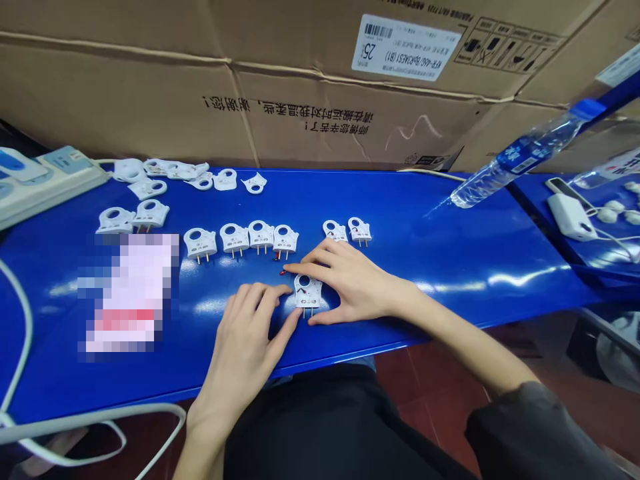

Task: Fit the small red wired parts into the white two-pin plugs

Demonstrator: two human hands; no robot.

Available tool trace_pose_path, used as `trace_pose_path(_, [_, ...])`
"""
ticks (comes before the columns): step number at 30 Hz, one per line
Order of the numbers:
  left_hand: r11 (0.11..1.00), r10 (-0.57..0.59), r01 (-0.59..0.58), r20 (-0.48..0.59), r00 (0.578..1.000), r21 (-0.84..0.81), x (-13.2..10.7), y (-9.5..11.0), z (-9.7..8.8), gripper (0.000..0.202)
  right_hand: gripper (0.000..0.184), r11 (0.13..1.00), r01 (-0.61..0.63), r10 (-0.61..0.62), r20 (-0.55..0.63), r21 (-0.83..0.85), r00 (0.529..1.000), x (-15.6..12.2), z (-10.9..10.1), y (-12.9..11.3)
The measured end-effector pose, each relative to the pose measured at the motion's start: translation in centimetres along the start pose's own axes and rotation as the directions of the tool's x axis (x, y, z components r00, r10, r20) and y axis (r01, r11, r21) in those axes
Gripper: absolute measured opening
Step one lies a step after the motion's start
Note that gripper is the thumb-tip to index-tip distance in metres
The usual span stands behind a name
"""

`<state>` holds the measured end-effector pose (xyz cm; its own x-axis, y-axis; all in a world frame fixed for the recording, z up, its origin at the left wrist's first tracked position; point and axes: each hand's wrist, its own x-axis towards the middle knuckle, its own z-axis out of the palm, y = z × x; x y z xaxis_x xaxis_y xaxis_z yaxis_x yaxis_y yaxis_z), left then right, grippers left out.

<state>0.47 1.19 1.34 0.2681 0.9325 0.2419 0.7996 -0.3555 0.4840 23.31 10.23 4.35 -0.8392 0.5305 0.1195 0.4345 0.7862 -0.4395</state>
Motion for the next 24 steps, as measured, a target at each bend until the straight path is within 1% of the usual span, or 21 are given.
trace_pose_path(9, [1.0, 0.016, -0.016, 0.0, 1.0, 0.008, 0.0, 0.09, -0.04, 0.022, 0.074, 0.999, 0.03, -0.031, 0.021, 0.01, 0.999, -0.03, 0.13, 0.15])
trace_pose_path(14, [0.999, 0.048, -0.048, -0.007, 0.999, 0.024, -0.06, 0.02, 0.04, 0.021, 0.069, 0.999, 0.046, -0.046, 0.003, 0.017, 0.999, -0.05, 0.36, 0.22])
trace_pose_path(19, [0.998, 0.064, -0.063, -0.026, 0.998, 0.016, -0.06, -0.05, 0.0, 0.02, 0.066, 0.998, 0.034, -0.034, -0.004, 0.047, 0.999, 0.05, 0.54, 0.04])
trace_pose_path(24, [0.999, 0.05, -0.05, -0.025, 0.998, 0.008, -0.05, -0.01, -0.13, 0.023, 0.062, 0.995, 0.002, 0.0, -0.026, 0.104, 1.0, 0.01, 0.5, -0.15])
